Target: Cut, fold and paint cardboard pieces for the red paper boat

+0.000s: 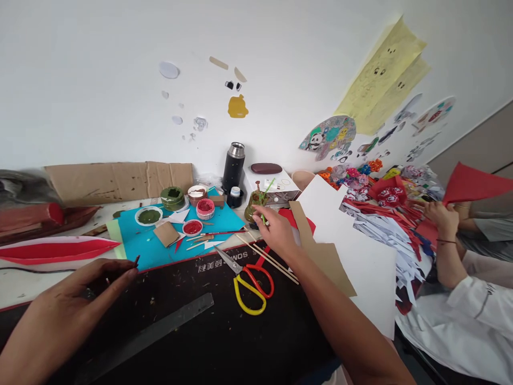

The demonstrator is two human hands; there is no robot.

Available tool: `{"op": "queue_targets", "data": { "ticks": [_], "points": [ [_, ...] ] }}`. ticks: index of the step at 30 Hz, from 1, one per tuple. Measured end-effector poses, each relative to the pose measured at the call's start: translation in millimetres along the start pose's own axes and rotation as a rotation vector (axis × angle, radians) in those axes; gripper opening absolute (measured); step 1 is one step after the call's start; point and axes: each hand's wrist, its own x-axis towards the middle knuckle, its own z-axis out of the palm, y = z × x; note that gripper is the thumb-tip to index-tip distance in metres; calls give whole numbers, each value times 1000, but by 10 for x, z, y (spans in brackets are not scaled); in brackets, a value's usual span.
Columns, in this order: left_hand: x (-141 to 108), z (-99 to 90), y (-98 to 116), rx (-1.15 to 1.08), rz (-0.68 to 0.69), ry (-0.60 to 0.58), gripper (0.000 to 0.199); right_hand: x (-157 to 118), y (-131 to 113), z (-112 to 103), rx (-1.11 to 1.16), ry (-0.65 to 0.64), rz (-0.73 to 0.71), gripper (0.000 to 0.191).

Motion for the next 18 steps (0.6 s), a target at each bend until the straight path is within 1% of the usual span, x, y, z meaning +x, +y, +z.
{"op": "queue_targets", "data": {
  "ticks": [5, 7, 9, 12, 18],
  "points": [
    [-35, -53, 328, -60, -50, -27, 46, -22, 31, 11, 8, -43, 13, 40],
    [-47, -68, 405, -62, -61, -37, 46, -36, 37, 10, 14, -52, 28, 42],
    [-58, -69, 419, -69, -56, -47, 47, -48, 36, 3, 19, -57, 43, 44],
    [-74, -63, 377, -68, -45, -64, 47, -62, 28, -17, 28, -61, 64, 47],
    [-100, -78, 328, -40, -56, -75, 54, -75, 20, -43, 2, -64, 74, 52]
  ]
}}
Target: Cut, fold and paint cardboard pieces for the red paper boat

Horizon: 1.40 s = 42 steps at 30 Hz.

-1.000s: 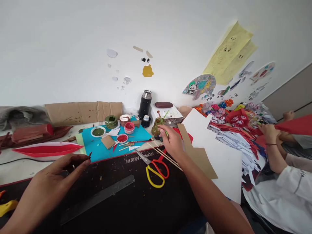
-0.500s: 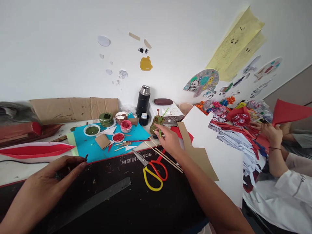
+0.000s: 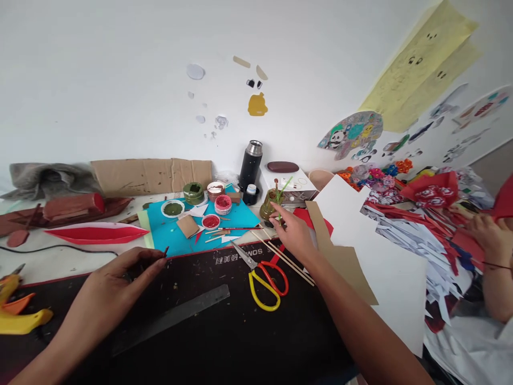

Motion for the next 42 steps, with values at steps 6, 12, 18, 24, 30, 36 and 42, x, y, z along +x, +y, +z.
{"op": "queue_targets", "data": {
  "ticks": [6, 12, 18, 24, 30, 36, 42],
  "points": [
    [-34, -20, -32, -19, 30, 5, 51, -35, -29, -37, -34, 25, 11, 55],
    [-28, -24, -17, -17, 30, -9, 52, -95, 7, -57, -21, 39, 65, 61],
    [-42, -35, -26, -15, 14, -8, 55, -356, 91, -80, 155, 130, 123, 56],
    [29, -109, 17, 36, 47, -13, 55, -859, -234, -211, 467, 262, 261, 40],
    [406, -38, 392, 123, 217, -32, 49, -1064, -837, -32, 577, -81, 29, 27],
    [885, -19, 681, 222, 341, 26, 39, -1088, -1199, 300, 518, -121, -328, 23],
    [1305, -292, 712, 344, 300, 56, 47, -1154, -1218, 460, 623, -107, -306, 20]
  ]
}}
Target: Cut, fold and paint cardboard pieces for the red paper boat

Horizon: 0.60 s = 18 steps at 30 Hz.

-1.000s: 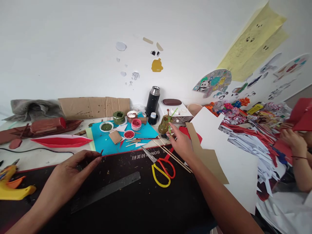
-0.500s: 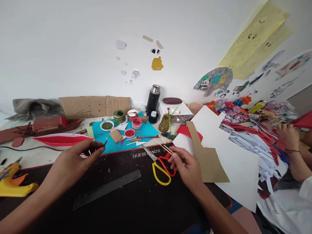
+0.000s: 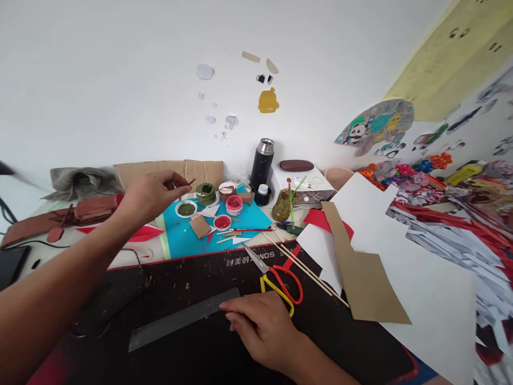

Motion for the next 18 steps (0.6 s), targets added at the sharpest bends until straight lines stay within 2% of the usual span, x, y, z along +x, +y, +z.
{"op": "queue_targets", "data": {
  "ticks": [4, 9, 13, 18],
  "points": [
    [169, -76, -228, 97, -13, -4, 59, -34, 43, 16, 56, 43, 53, 19],
    [358, 89, -553, 240, -60, -63, 69, -66, 91, 24, -9, 36, 39, 20],
    [524, 268, -786, 280, -95, -134, 55, -64, 91, 12, -100, 64, -28, 21],
    [672, 385, -980, 275, -175, -168, 41, -8, 43, -11, -192, 98, -71, 31]
  ]
}}
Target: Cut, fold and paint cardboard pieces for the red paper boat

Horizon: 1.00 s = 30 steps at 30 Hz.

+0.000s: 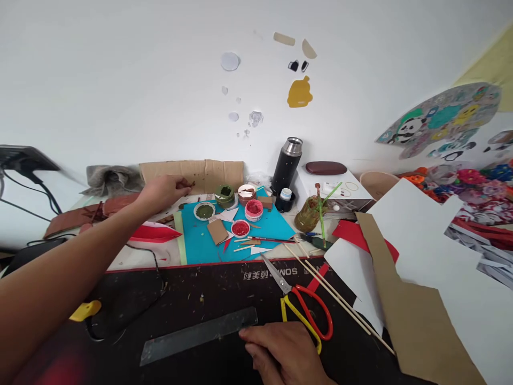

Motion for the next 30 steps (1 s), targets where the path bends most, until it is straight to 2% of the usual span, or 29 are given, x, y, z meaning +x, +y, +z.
{"op": "queue_targets", "data": {
  "ticks": [6, 13, 25, 30],
  "points": [
    [141, 125, -51, -36, -49, -31, 39, 23, 17, 50, 25, -22, -21, 33],
    [195, 235, -33, 1, -63, -45, 41, 25, 19, 83, -42, -14, -32, 37],
    [232, 263, 56, 122, -87, -30, 48, -46, 53, 133, -23, -43, -37, 40],
    [227, 255, 56, 188, -58, -17, 48, -125, 103, 153, -11, -91, -30, 34]
  ]
}}
